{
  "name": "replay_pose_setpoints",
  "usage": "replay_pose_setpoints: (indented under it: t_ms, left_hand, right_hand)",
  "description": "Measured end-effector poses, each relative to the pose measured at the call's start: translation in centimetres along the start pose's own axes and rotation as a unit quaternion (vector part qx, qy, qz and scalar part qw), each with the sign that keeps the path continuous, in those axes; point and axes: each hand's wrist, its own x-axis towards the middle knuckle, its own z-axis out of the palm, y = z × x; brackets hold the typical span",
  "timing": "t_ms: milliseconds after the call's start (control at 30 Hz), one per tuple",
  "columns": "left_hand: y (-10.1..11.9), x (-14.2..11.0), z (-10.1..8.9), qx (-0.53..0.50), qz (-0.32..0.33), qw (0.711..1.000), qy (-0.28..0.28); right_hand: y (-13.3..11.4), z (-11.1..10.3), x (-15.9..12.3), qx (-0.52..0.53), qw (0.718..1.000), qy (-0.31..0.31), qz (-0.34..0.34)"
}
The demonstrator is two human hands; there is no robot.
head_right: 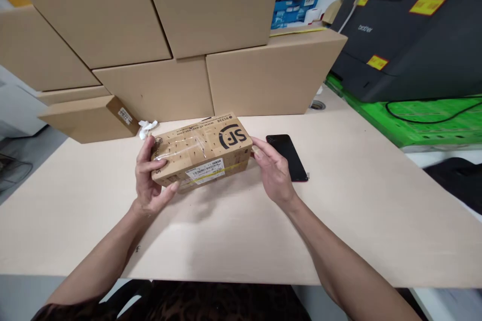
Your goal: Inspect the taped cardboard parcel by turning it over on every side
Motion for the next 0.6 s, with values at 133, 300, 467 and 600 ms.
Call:
replay_pose_setpoints:
  t_ms: [133,300,467,600]
  left_hand:
    - [-0.4,-0.5,0.6,-0.024,-0.029,0.998,0.059]
    - [-0.9,0.2,1.5,-0.143,-0.218,0.963,0.070]
    - [-0.7,0.7,0.7,-0.136,-0.175,0.975,0.012]
    - [-0.7,0.3,-1.0,-0.021,0.022,0.999,-0.025]
  right_hand:
    - [0.4,-0.1,-0.1,-0.016,1.000,-0.003,0.011]
    - [1.1,-0.3,-0.3,-0.034,0.997,-0.055,0.039]
    - [1.2,-0.1,-0.4,0.013,0.994,-0.102,0.043]
    - [1.5,0.4,-0.2,0.052,0.989,-0.093,0.099]
